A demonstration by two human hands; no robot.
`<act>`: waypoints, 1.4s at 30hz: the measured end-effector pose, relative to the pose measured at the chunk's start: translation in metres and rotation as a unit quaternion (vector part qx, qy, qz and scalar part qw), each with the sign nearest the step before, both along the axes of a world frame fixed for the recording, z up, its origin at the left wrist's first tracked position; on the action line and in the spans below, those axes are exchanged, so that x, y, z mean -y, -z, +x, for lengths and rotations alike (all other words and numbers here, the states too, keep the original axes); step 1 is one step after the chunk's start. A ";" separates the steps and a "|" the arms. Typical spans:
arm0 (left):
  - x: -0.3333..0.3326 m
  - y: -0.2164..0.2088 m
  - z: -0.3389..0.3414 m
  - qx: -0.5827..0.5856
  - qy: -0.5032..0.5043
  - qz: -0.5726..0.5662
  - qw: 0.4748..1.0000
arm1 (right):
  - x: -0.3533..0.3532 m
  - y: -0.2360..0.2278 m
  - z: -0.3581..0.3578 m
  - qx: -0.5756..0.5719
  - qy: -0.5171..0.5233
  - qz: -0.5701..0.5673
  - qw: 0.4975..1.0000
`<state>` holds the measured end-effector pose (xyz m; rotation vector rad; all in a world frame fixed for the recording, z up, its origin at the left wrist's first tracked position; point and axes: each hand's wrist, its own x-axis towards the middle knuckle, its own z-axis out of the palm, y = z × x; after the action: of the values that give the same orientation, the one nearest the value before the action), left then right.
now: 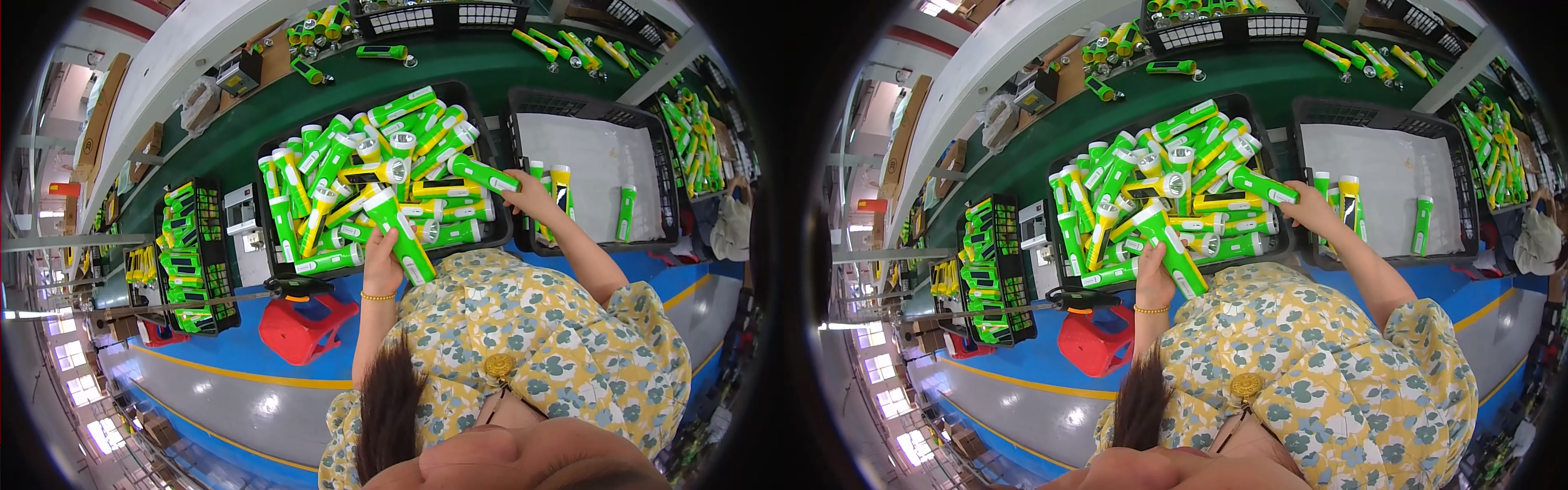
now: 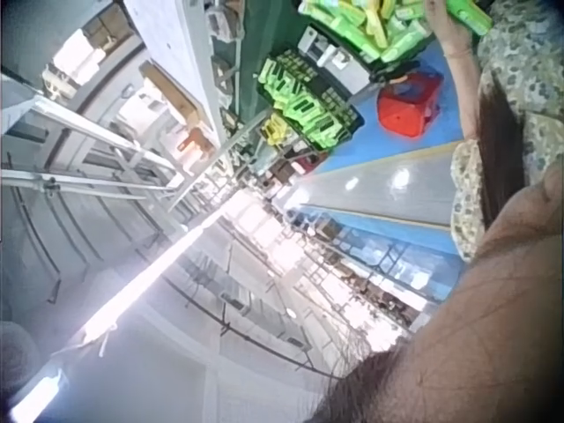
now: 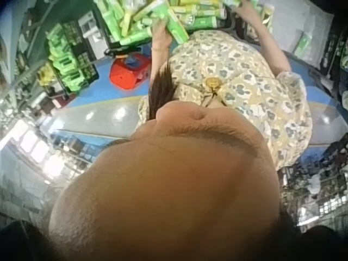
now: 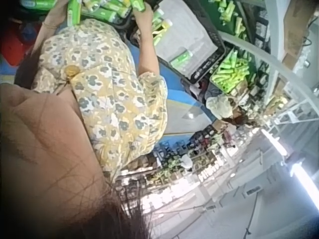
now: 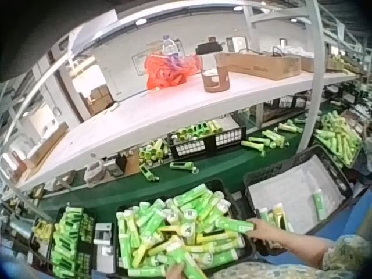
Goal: Inspecting and sorting solar-powered LED flashlights on a production line.
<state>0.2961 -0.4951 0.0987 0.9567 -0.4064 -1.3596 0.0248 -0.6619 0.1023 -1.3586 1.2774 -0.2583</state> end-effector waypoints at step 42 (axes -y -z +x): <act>0.012 -0.021 -0.007 -0.153 -0.058 0.037 0.986 | -0.043 -0.028 0.111 0.396 -0.017 0.278 0.875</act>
<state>0.2890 -0.5076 0.1192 0.8015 -0.0668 -1.3939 0.1359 -0.6190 0.1306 -0.6459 0.5551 -0.3435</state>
